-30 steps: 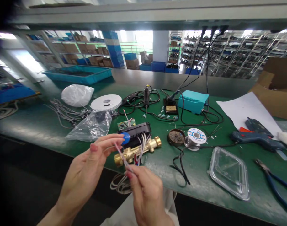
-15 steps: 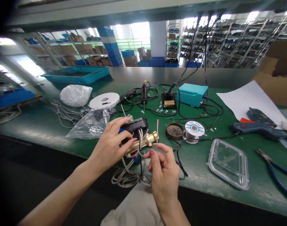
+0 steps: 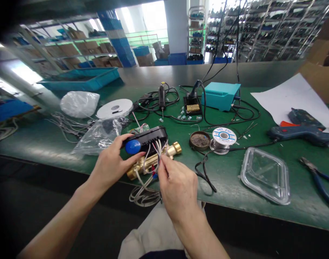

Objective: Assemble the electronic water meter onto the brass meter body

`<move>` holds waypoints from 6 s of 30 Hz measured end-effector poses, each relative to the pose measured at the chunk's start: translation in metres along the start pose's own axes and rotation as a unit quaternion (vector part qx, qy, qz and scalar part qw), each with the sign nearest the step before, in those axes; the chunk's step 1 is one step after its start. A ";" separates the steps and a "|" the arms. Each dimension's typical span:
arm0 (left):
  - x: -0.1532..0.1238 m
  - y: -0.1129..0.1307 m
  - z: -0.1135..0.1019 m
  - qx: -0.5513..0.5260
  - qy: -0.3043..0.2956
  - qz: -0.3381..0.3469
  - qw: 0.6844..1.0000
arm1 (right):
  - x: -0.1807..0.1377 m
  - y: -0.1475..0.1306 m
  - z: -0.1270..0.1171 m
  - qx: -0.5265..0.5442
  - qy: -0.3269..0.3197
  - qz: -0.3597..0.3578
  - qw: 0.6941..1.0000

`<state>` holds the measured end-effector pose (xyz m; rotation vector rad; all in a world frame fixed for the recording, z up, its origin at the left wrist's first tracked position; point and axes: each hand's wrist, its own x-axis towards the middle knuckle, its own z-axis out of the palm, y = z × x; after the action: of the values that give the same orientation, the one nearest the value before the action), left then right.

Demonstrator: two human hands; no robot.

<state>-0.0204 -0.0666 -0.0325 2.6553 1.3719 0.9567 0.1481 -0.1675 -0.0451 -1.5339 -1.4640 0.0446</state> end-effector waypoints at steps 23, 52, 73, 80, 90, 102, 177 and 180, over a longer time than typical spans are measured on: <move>0.048 -0.020 -0.030 -0.057 -0.129 -0.158 0.977 | 0.095 -0.024 -0.016 -0.036 -0.065 0.004 0.997; 0.051 -0.035 -0.024 -0.085 -0.107 -0.141 0.981 | 0.113 -0.026 0.008 -0.089 -0.117 -0.012 0.989; 0.043 -0.031 -0.023 -0.062 -0.093 -0.116 0.987 | 0.095 -0.030 0.010 -0.162 -0.152 0.003 0.975; 0.020 -0.018 -0.016 0.000 -0.019 -0.016 1.000 | 0.065 -0.032 0.011 -0.136 -0.135 0.063 0.979; -0.002 -0.015 -0.005 0.039 0.049 0.101 0.993 | 0.022 -0.007 0.033 -0.038 0.009 0.029 0.999; -0.007 -0.011 -0.001 0.037 0.051 0.104 0.993 | 0.026 -0.007 0.043 -0.149 0.048 -0.064 0.986; -0.051 0.030 -0.005 -0.101 0.139 0.184 0.968 | 0.095 -0.030 -0.042 0.068 -0.332 -0.011 0.941; -0.050 0.031 -0.005 -0.101 0.142 0.183 0.967 | 0.087 -0.025 -0.042 0.071 -0.350 -0.082 0.930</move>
<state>-0.0218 -0.1242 -0.0456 2.7415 0.7612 1.4735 0.1788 -0.1300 0.0416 -1.3246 -2.0861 0.6420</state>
